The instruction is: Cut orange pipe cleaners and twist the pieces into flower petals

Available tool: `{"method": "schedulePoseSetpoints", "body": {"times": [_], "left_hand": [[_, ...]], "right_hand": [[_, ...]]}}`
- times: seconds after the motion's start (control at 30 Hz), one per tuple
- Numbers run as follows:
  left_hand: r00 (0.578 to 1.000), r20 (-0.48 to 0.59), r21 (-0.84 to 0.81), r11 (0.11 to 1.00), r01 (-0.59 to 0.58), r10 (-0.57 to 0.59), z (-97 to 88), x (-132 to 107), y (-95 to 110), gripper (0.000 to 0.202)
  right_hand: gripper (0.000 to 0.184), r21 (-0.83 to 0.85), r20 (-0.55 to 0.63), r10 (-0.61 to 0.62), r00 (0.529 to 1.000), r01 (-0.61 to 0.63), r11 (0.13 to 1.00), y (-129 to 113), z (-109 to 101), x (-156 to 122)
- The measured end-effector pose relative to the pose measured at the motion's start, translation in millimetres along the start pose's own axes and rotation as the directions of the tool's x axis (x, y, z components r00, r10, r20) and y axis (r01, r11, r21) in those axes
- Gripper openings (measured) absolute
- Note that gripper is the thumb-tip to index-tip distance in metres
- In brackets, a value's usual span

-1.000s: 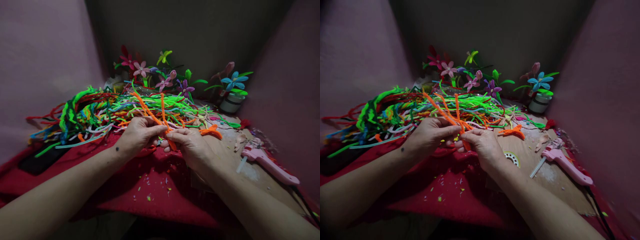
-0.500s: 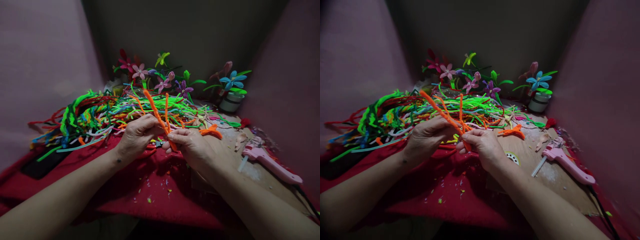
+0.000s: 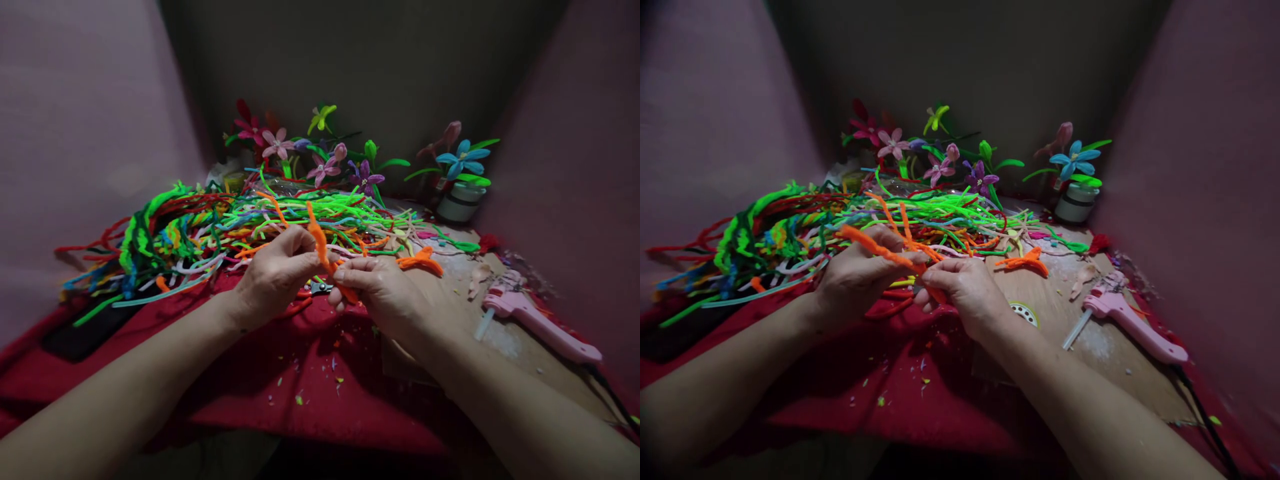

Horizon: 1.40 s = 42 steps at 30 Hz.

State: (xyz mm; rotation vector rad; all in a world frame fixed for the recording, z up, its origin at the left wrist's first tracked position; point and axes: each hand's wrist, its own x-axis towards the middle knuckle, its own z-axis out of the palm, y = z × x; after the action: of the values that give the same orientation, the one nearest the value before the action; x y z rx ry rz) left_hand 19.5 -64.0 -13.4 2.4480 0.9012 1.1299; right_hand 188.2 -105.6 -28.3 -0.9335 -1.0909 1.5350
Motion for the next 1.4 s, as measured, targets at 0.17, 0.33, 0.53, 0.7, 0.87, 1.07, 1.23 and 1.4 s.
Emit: {"method": "schedulePoseSetpoints", "body": {"times": [0.17,0.33,0.53,0.7,0.87,1.07,1.23,1.4], "left_hand": [[0.947,0.092,0.177,0.931,-0.319,0.307,-9.3,1,1,0.013],[0.931,0.256,0.111,0.949,-0.296,0.26,-13.4,2,13,0.015],[0.725,0.571,-0.575,0.443,0.688,-0.385,-7.2,4,15,0.015],[0.632,0.704,-0.642,0.09,0.761,-0.324,-6.7,5,11,0.015],[0.928,0.205,-0.603,0.706,0.37,-0.311,-16.0,3,14,0.015],[0.985,-0.025,-0.26,0.951,-0.17,0.169,-20.7,0,17,0.006],[0.954,0.254,-0.38,0.89,0.252,-0.162,-13.8,1,20,0.015],[0.808,0.51,-0.574,0.583,0.575,-0.296,-5.6,2,16,0.021]], "right_hand": [[0.017,-0.203,-0.019,0.007,1.0,-0.01,0.979,-12,5,-5],[0.019,-0.398,0.018,-0.003,1.0,0.01,0.917,-14,7,-9],[0.021,-0.894,0.287,-0.6,0.747,0.434,0.113,-11,16,-18],[0.02,-0.785,0.586,-0.711,0.389,0.489,-0.379,-7,15,-17],[0.013,-0.739,0.108,-0.736,0.668,0.549,0.389,-9,15,-15],[0.016,-0.375,0.052,-0.4,0.915,0.389,0.842,-12,15,-16],[0.019,-0.7,0.093,-0.564,0.821,0.456,0.549,-6,16,-21],[0.022,-0.881,0.284,-0.729,0.623,0.469,0.058,4,16,-21]]}}
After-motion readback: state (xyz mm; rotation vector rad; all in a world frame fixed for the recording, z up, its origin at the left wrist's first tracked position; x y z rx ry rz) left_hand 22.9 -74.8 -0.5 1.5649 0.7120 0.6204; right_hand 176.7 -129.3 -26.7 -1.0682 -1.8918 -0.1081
